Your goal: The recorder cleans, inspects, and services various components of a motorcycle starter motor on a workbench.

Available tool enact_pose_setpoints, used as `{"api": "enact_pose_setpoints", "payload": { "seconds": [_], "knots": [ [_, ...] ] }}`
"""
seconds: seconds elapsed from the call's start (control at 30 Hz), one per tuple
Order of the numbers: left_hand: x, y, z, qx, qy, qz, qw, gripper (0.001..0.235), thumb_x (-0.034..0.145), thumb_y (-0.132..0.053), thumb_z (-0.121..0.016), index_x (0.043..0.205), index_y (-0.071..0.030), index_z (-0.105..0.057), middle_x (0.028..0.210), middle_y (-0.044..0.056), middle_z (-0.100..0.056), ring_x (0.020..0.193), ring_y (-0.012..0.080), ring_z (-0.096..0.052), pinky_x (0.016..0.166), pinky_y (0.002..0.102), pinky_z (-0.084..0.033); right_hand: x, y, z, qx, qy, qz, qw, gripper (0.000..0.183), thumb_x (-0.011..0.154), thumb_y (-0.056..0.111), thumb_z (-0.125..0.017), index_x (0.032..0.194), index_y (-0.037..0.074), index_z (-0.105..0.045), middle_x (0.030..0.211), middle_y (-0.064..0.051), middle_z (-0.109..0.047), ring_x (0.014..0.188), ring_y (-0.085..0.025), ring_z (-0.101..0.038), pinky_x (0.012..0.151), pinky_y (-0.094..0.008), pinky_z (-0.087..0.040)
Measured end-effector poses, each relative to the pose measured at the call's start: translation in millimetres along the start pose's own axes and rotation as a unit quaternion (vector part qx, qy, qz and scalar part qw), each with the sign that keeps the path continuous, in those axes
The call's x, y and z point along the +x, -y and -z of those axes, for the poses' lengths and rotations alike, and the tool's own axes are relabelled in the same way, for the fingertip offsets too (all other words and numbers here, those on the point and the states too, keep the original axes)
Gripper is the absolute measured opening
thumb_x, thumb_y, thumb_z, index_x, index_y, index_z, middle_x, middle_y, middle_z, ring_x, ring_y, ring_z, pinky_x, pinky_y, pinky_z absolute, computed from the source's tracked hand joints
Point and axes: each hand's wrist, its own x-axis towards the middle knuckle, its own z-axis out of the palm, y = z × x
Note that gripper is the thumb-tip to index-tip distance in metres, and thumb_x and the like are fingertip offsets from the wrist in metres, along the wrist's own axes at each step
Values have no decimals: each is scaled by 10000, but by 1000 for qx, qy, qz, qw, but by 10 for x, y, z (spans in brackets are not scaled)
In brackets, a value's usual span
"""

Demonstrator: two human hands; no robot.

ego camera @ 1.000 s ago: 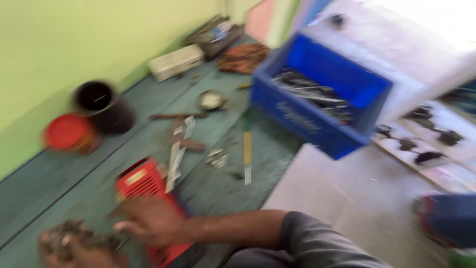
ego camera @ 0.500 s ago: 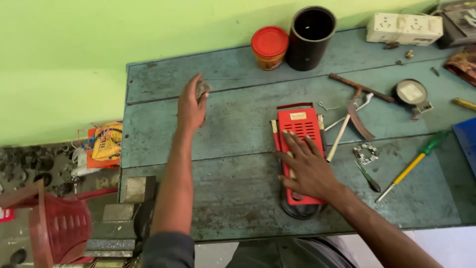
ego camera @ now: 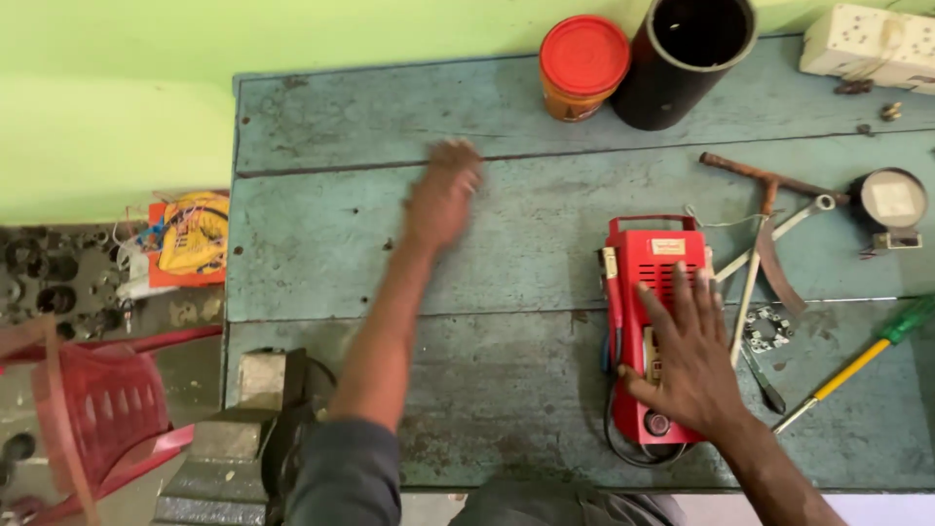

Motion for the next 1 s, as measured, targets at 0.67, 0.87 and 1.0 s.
{"api": "enact_pose_setpoints", "payload": {
  "seconds": [0.67,0.87,1.0],
  "knots": [
    [834,389,275,-104,-187,126,969,292,1038,-143,-555,1306,-51,-627,1163,202,-694,1025,361,-697,861,460,-555,46,-322,160,-3,-10,14,1000,987,684,541,-717,1525,152,-379,1632,-266,-219,1482,-446,-268,1207,-585,-187],
    [1139,375,-617,70,-33,69,995,266,959,-178,-619,1217,-168,-684,1287,179,-665,1195,399,-612,973,503,-490,56,-328,141,7,-1,5,1000,943,678,523,-719,1502,164,-432,1621,-218,-284,1490,-417,-281,1223,-578,-190],
    [665,-361,-637,27,125,-58,990,380,1026,-303,-580,1342,-94,-610,1491,145,-549,1374,364,-518,1150,446,-429,38,-309,137,6,2,7,1000,941,679,527,-716,1499,157,-438,1618,-213,-293,1494,-412,-278,1225,-569,-183]
  ]
}}
